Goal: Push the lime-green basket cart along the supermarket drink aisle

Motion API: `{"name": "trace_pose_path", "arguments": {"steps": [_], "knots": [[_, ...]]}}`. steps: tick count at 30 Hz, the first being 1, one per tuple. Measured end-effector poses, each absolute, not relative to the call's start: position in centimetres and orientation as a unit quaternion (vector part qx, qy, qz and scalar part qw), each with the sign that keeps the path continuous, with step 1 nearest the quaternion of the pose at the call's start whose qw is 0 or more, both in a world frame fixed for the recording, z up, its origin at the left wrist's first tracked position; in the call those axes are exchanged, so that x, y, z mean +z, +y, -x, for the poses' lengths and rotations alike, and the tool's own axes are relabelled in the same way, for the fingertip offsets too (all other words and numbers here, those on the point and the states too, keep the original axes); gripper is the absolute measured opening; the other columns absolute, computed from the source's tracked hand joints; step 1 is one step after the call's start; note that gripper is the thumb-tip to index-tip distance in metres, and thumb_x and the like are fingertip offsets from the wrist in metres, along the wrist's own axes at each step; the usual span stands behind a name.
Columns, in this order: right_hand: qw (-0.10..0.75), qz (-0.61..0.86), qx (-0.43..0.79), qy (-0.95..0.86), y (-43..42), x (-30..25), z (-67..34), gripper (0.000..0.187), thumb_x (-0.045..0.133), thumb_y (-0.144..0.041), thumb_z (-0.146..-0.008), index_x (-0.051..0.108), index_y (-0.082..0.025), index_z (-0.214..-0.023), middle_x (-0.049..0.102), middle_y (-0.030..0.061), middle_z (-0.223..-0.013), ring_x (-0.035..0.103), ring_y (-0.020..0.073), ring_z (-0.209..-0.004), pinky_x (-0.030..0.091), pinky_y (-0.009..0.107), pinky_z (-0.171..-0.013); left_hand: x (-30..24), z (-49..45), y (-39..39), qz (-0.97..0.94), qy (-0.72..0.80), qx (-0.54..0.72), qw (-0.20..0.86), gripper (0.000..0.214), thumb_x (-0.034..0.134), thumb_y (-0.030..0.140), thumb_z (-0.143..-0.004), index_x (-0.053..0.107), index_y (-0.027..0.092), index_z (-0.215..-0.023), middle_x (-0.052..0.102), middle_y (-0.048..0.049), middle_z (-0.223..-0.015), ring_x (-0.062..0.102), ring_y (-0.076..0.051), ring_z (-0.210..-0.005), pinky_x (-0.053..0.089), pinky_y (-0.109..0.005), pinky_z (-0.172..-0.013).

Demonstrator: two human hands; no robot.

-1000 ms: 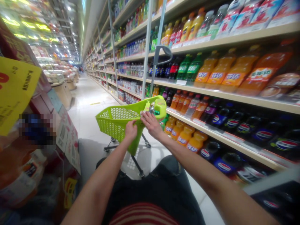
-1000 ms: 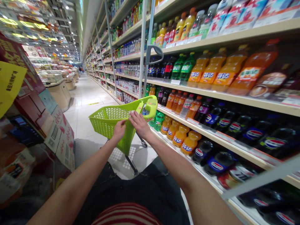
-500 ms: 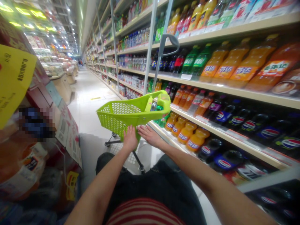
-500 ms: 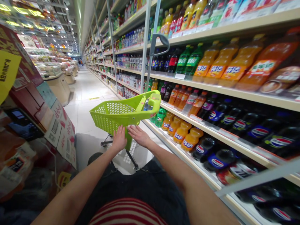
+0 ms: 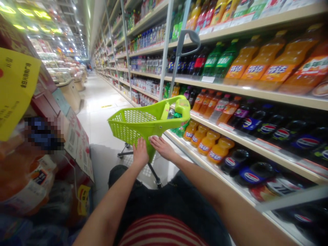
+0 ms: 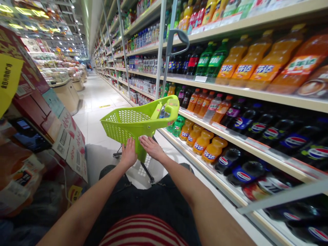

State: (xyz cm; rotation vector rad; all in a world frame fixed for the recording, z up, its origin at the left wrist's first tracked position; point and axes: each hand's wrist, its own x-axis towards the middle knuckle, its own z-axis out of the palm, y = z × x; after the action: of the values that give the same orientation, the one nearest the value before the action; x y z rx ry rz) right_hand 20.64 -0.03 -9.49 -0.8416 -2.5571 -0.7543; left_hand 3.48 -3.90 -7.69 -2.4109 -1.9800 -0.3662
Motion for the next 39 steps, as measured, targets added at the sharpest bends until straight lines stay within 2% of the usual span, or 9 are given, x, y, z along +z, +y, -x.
{"name": "trace_pose_path", "arguments": {"steps": [3,7,9,12,21,28,31,36,39], "knots": [[0.193,0.299,-0.254,-0.899,-0.3,-9.5,-20.3,0.041,0.037,-0.003,-0.083,0.049,-0.009,-0.122,0.044,0.0150,-0.133,0.031,0.0234,-0.129,0.035,0.045,-0.100,-7.7,-3.1,-3.8,0.777,-0.619,-0.112,0.028,0.068,0.039,0.012,-0.072,0.021,0.006,-0.138,0.014,-0.0127,-0.148,0.009,-0.023,-0.136,0.010,-0.048,-0.109],[0.261,0.347,-0.270,-0.859,-0.4,-6.1,-20.3,0.044,0.033,-0.005,-0.086,0.044,-0.011,-0.128,0.039,0.0141,-0.136,0.020,0.0231,-0.133,0.029,0.048,-0.104,-7.5,-3.4,-3.6,0.777,-0.613,-0.130,0.070,0.070,0.040,0.013,-0.071,0.021,0.004,-0.137,0.014,-0.0124,-0.148,0.009,-0.024,-0.136,0.011,-0.048,-0.109],[0.275,0.368,-0.289,-0.840,-0.3,-4.6,-20.3,0.043,0.033,-0.007,-0.087,0.043,-0.011,-0.128,0.037,0.0135,-0.138,0.018,0.0245,-0.134,0.027,0.049,-0.104,-7.2,-3.9,-3.7,0.778,-0.608,-0.137,0.081,0.069,0.040,0.013,-0.071,0.022,0.005,-0.137,0.014,-0.0121,-0.148,0.009,-0.023,-0.136,0.011,-0.048,-0.109],[0.257,0.373,-0.295,-0.842,0.0,-4.3,-20.3,0.043,0.035,-0.007,-0.086,0.044,-0.010,-0.128,0.037,0.0132,-0.138,0.021,0.0254,-0.133,0.028,0.048,-0.104,-6.9,-4.4,-3.9,0.788,-0.593,-0.140,0.089,0.066,0.039,0.014,-0.073,0.023,0.006,-0.137,0.015,-0.0120,-0.147,0.010,-0.023,-0.136,0.012,-0.047,-0.109],[0.194,0.329,-0.227,-0.896,-0.5,-10.3,-20.3,0.041,0.036,-0.003,-0.083,0.051,-0.010,-0.120,0.047,0.0140,-0.131,0.035,0.0227,-0.127,0.037,0.046,-0.099,-7.7,-4.2,-4.3,0.814,-0.559,-0.132,0.087,0.064,0.037,0.014,-0.075,0.023,0.006,-0.137,0.016,-0.0110,-0.148,0.012,-0.023,-0.136,0.014,-0.049,-0.108],[0.316,0.378,-0.239,-0.837,-0.8,-4.6,-21.3,0.045,0.031,-0.006,-0.086,0.043,-0.014,-0.129,0.036,0.0119,-0.139,0.014,0.0210,-0.135,0.026,0.049,-0.105,-6.6,-4.3,-3.6,0.794,-0.587,-0.135,0.087,0.067,0.039,0.013,-0.073,0.023,0.003,-0.137,0.013,-0.0127,-0.148,0.010,-0.024,-0.136,0.013,-0.050,-0.108],[0.295,0.385,-0.253,-0.837,-0.4,-4.2,-21.3,0.044,0.032,-0.007,-0.086,0.043,-0.012,-0.129,0.037,0.0124,-0.138,0.016,0.0226,-0.134,0.026,0.049,-0.105,-6.4,-4.8,-3.7,0.801,-0.577,-0.133,0.087,0.065,0.037,0.014,-0.074,0.023,0.003,-0.136,0.013,-0.0128,-0.148,0.010,-0.024,-0.136,0.013,-0.050,-0.108],[0.222,0.373,-0.248,-0.866,-0.8,-7.9,-20.7,0.043,0.037,-0.006,-0.084,0.046,-0.008,-0.125,0.039,0.0149,-0.136,0.025,0.0265,-0.131,0.032,0.048,-0.102,-7.2,-5.1,-4.2,0.818,-0.554,-0.131,0.085,0.063,0.035,0.013,-0.075,0.023,0.007,-0.137,0.016,-0.0121,-0.147,0.011,-0.023,-0.136,0.012,-0.050,-0.108],[0.219,0.358,-0.240,-0.875,-1.4,-9.1,-20.7,0.042,0.036,-0.003,-0.082,0.049,-0.009,-0.122,0.044,0.0143,-0.133,0.029,0.0251,-0.130,0.035,0.046,-0.100,-7.5,-4.6,-4.2,0.817,-0.556,-0.131,0.082,0.064,0.036,0.013,-0.075,0.022,0.008,-0.137,0.016,-0.0123,-0.147,0.010,-0.023,-0.136,0.013,-0.050,-0.108]]}}
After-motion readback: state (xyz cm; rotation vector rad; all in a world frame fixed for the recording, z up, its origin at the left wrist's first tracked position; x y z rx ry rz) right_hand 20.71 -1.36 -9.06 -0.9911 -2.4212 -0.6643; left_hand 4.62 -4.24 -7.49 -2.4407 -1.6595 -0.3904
